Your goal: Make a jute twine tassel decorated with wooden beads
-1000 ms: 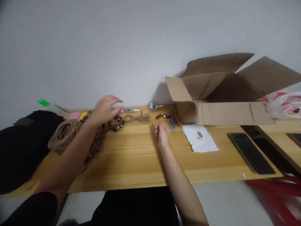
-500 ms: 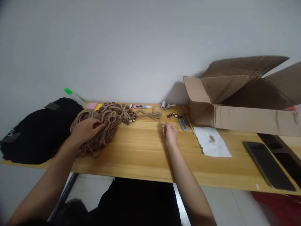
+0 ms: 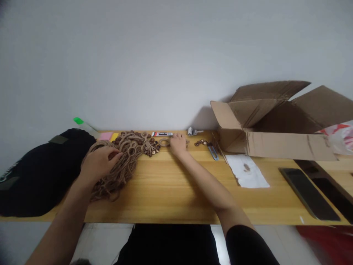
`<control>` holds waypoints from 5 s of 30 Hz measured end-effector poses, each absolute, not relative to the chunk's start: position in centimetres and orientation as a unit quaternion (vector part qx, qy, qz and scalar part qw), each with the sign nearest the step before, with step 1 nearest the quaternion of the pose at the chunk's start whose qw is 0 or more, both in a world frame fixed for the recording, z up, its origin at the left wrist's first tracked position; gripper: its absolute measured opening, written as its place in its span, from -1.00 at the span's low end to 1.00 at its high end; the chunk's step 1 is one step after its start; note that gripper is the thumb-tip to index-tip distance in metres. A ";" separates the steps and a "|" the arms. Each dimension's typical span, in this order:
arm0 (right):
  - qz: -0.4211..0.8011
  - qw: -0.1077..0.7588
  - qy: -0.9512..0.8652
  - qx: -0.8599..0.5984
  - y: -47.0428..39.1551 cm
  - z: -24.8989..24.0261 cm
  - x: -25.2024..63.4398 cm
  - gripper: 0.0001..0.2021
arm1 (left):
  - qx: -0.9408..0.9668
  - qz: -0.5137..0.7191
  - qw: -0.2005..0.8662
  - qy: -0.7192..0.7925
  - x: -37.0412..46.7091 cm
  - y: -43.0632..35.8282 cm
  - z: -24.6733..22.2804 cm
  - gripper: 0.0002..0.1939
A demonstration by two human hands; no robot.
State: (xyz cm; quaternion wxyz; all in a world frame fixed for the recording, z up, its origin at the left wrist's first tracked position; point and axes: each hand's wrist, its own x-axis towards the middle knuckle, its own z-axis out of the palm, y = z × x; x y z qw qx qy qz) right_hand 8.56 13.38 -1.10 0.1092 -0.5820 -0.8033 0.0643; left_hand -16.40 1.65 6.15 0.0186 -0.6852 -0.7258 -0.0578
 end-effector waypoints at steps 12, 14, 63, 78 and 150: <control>-0.026 0.057 -0.805 -0.590 13.9 1.1 9.9 -0.71 | -0.691 -0.097 0.027 -0.716 -16.9 1.0 5.8 -0.64; -0.011 0.048 -0.806 -0.590 13.6 0.2 9.5 -0.71 | -0.691 -0.098 0.025 -0.716 -17.0 0.6 5.8 -0.63; 0.478 0.492 -0.509 -0.520 6.8 -4.9 15.4 -0.75 | -0.618 -0.310 -0.470 -0.548 -5.8 1.3 4.7 -0.81; 0.615 0.466 -0.470 -0.429 5.4 -3.0 14.6 -0.58 | -0.365 -0.448 -0.726 -0.373 -2.3 5.4 -4.1 -0.64; 0.518 0.425 -0.630 -0.392 4.1 -2.2 14.7 -0.74 | -0.532 -0.553 -0.505 -0.395 -1.6 3.3 -2.8 -0.89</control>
